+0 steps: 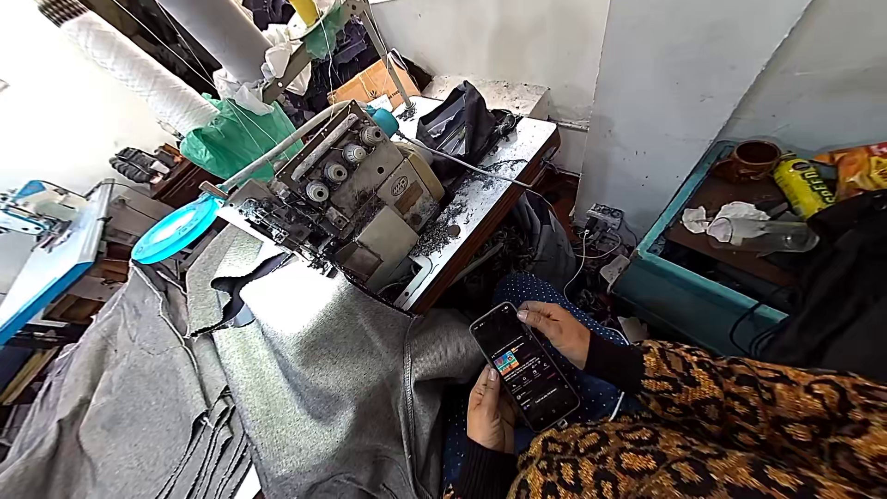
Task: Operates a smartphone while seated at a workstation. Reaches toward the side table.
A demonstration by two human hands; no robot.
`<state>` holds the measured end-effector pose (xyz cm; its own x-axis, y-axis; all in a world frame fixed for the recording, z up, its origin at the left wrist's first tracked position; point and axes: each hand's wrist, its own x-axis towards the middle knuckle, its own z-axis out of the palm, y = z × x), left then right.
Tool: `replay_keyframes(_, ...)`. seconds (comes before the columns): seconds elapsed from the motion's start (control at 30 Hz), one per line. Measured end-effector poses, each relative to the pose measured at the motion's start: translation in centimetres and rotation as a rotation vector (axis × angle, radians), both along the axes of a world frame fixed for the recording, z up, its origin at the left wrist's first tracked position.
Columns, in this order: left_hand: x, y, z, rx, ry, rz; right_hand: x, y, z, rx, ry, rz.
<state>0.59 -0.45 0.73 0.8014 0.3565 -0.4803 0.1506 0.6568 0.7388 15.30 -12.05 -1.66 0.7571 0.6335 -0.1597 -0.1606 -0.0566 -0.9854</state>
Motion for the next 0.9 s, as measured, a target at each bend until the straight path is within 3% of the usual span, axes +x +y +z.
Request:
replay_keyframes(0.23, -0.1, 0.1, -0.2, 0.0, -0.014, -0.015, -0.1, 0.5, 1.2, -0.018, 0.146, 0.035)
replay_keyframes(0.9, 0.0, 0.1, -0.1, -0.006, -0.019, -0.016, -0.2, 0.4, 1.3, -0.026, 0.137, 0.015)
